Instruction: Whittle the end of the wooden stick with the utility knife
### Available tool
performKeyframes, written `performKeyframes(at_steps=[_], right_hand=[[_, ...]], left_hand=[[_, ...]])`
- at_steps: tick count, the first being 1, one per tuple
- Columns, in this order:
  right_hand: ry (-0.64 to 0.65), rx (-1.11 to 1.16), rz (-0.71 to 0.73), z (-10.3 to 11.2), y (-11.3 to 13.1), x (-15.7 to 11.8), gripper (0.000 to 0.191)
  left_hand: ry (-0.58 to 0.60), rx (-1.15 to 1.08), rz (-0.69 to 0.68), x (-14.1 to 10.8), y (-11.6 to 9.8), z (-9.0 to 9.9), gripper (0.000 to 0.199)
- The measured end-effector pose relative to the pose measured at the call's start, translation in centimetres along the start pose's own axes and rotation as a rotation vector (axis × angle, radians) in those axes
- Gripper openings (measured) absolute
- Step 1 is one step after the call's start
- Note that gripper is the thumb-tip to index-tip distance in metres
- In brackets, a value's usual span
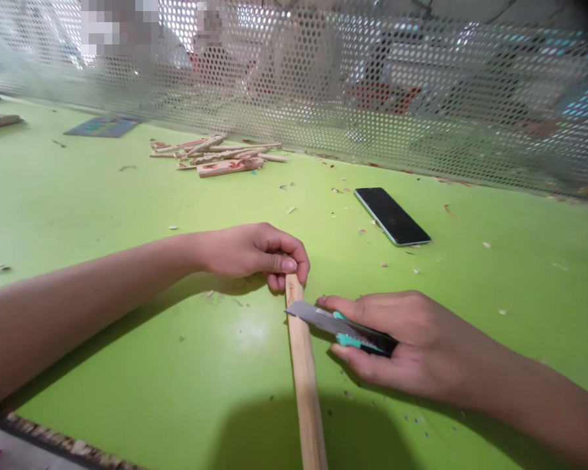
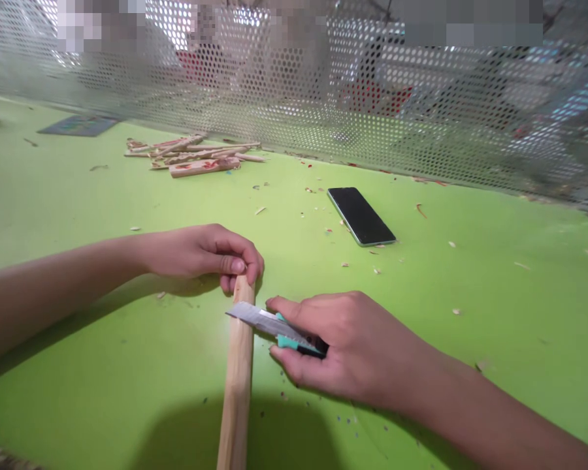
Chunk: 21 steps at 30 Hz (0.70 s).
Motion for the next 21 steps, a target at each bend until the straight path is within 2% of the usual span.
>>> performKeyframes(at_steps=[6,9,15,21], right_hand=[[0.072,0.012,0.103,-0.2,1.2,-0.5,0.024],[0.092,0.002,0.102,-0.4,1.6,-0.6,0.026],[-0.058,-0.003,-0.064,-0.2,0.6,-0.1,0.022],[-0.04,0.009,-0.004,0.0,0.3,0.0,0.036]], left_hand=[[0.001,-0.004,0.026,0.0,0.0,0.1,0.022],[0.006,0.004,0.028,0.0,0.0,0.3,0.021],[0.009,-0.007,0.014,0.1,-0.2,0.2,0.024],[0.013,-0.015,0.022,0.1,-0.2,0.0,0.023]])
Point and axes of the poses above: each hand's wrist, its own x-axis towards the middle knuckle, its own z-axis out of the back of the hand, y = z × x, the point moved 4 cm from there along x, towards the middle knuckle, and after that the axes turned 12 degrees about -z, right-handed, at the moved point
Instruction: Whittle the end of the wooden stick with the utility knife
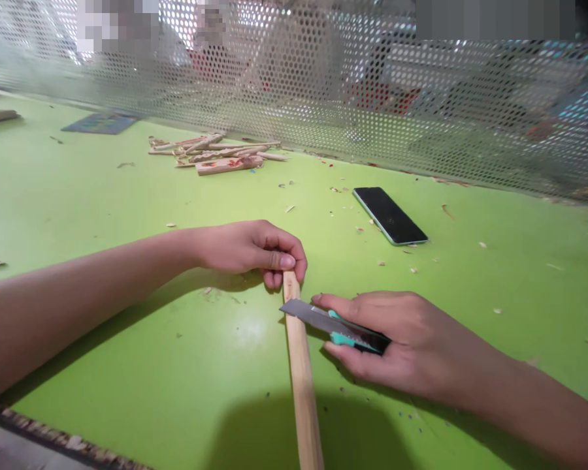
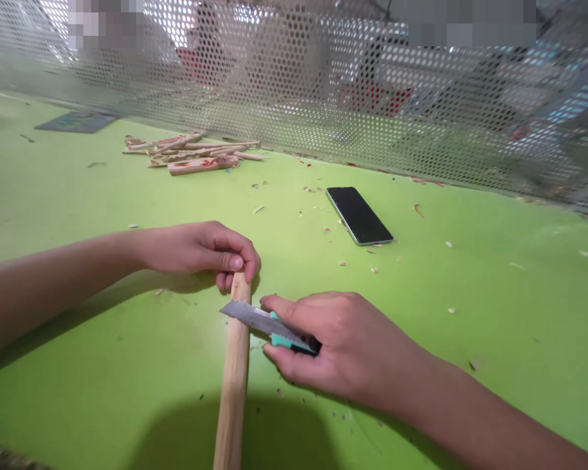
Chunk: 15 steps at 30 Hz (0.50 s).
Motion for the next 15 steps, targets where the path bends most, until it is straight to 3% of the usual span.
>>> performKeyframes(at_steps=[8,15], right_hand=[[0.062,-0.021,0.022,0.11,0.45,-0.09,0.02],[0.069,-0.072,0.067,0.3,0.68,-0.29,0.02]], left_hand=[[-0.006,-0.015,-0.006,0.02,-0.1,-0.06,0.021],[-0.017,0.007,0.013,-0.08,0.02,0.15,0.023]])
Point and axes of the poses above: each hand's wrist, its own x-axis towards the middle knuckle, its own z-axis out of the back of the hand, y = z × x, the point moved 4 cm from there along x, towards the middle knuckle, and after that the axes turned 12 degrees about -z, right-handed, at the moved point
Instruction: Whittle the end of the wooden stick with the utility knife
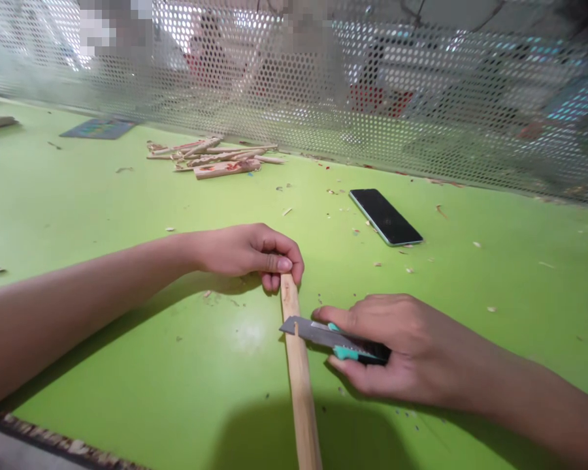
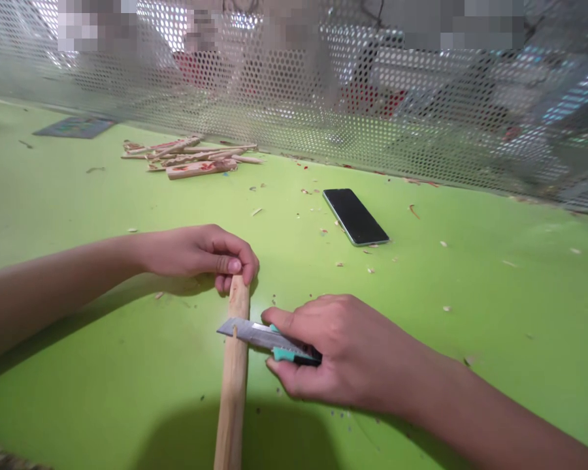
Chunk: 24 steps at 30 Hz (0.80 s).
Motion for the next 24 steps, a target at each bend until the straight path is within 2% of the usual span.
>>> performKeyframes(at_steps=[4,8,14,17,21,24], right_hand=[[0.006,-0.01,0.002,0.0,0.0,0.0,0.015],[0.089,0.003,0.04,-0.4,0.6,-0.3,0.005],[0.136,0.022,0.061,-0.8,1.1,-0.3,0.007],[0.046,0.021,0.056,-0.8,0.8,-0.1,0.014],[-0.121,-0.009,-0.058,-0.1,-0.2,0.5,0.02],[-0.115,-0.004,-0.068,-0.1,-0.5,0.9,0.024]], left_hand=[[0.003,-0.004,-0.001,0.0,0.1,0.0,0.024],[0.002,-0.009,-0.006,0.0,0.3,0.1,0.022],[0.015,-0.023,-0.001,0.0,0.4,0.5,0.023],[0.005,-0.019,-0.001,0.0,0.4,0.3,0.027],[-0.016,-0.017,-0.011,0.0,0.3,0.0,0.031],[-0.023,-0.019,-0.014,0.0,0.3,-0.1,0.031]])
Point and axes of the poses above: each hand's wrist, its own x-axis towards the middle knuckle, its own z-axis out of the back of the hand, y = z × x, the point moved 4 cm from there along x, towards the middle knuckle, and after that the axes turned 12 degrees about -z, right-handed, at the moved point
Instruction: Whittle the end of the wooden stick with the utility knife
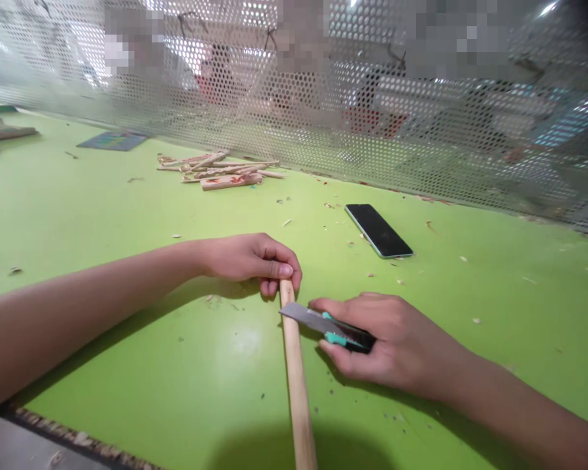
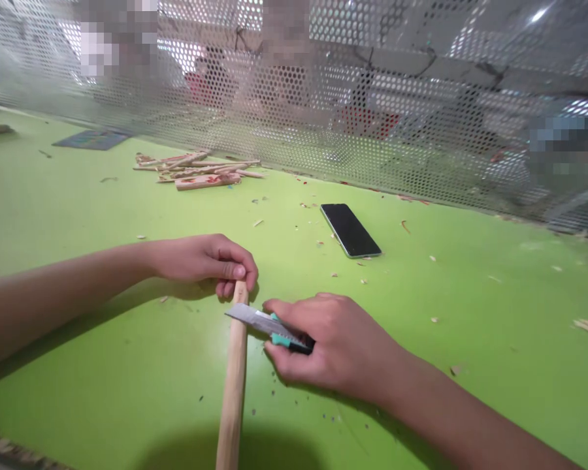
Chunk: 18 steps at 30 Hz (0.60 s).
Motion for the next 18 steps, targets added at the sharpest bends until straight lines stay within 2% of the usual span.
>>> performKeyframes(at_steps=[7,18], right_hand=[[-0.028,-0.031,0.051,-0.5,0.8,-0.4,0.026],[0.098,0.003,0.125,-0.6,1.2,-1.1,0.027]], left_hand=[[0.001,-0.019,0.013,0.0,0.0,0.0,0.029],[-0.004,-0.024,0.03,-0.1,0.1,0.1,0.026]])
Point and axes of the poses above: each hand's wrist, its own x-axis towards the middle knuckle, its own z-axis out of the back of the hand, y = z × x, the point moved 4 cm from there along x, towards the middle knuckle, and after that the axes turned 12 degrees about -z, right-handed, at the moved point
